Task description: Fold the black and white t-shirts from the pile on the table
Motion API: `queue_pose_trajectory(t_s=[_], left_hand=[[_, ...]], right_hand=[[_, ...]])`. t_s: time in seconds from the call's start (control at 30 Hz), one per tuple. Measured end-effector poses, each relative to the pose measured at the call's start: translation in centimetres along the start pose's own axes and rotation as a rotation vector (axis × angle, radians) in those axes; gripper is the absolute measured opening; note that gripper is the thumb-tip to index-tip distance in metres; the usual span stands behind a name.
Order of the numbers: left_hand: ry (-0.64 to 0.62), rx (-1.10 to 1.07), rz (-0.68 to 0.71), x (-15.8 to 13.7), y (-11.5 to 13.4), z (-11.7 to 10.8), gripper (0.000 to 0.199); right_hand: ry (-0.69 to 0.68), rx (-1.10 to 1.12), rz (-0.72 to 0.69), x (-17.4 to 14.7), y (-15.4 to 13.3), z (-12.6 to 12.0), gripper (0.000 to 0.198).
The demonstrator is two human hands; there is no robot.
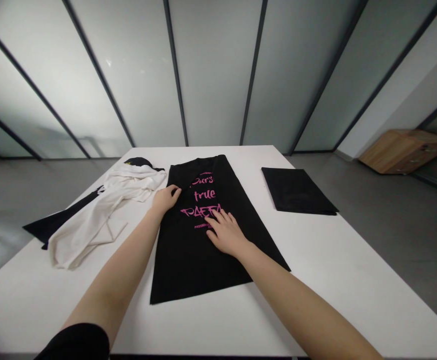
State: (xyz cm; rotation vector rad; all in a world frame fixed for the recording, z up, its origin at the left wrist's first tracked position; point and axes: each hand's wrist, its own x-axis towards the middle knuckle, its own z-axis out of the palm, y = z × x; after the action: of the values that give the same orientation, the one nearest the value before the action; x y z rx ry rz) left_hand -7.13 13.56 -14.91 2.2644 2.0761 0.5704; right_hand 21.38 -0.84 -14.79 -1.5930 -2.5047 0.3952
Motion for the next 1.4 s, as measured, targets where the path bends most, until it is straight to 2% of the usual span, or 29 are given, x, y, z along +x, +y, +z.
queue_pose_trajectory(t_s=[0.17, 0.3, 0.4, 0.53, 0.77, 0.97, 1.13, 1.2, 1.33, 1.4], left_hand=[[0.059, -0.010, -0.116, 0.3, -1.2, 0.0, 0.037], [0.101, -0.079, -0.170, 0.6, -2.4, 0.2, 0.037], [0.129, -0.023, -0.247, 0.6, -2.8, 0.4, 0.037], [0.125, 0.014, -0.316, 0.6, -2.7, 0.4, 0.041], [0.119, -0.015, -0.388, 1.1, -2.2, 0.0, 0.052], [0.083, 0.013, -0.375, 1.6, -2.5, 0.1, 0.037], [0.047, 0.052, -0.313, 1.4, -2.6, 0.2, 0.034], [0.019, 0.047, -0.299, 1.2, -2.7, 0.0, 0.033], [-0.040, -0.013, -0.315, 0.9, -3.2, -0.9, 0.027], [-0.091, -0.040, -0.319, 1.0, -3.7, -1.8, 0.031]], right_hand=[[-0.008, 0.025, -0.036, -0.5, -0.8, -0.5, 0.054], [-0.009, 0.143, -0.282, -1.5, -3.4, -0.7, 0.045], [-0.025, 0.238, -0.499, -2.1, -6.2, -0.3, 0.039], [-0.067, 0.154, -0.648, -2.5, -9.6, 0.7, 0.035], [-0.101, -0.019, -0.653, -3.1, -12.7, 1.9, 0.039], [-0.095, -0.012, -0.625, -3.4, -13.6, 2.8, 0.034], [-0.097, -0.061, -0.650, -3.8, -14.1, 2.6, 0.022], [-0.148, -0.059, -0.659, -4.0, -14.2, 2.0, 0.023], [-0.365, 0.009, -0.634, -4.4, -14.1, 0.0, 0.020], [-0.449, 0.068, -0.633, -4.7, -13.8, -0.8, 0.017]])
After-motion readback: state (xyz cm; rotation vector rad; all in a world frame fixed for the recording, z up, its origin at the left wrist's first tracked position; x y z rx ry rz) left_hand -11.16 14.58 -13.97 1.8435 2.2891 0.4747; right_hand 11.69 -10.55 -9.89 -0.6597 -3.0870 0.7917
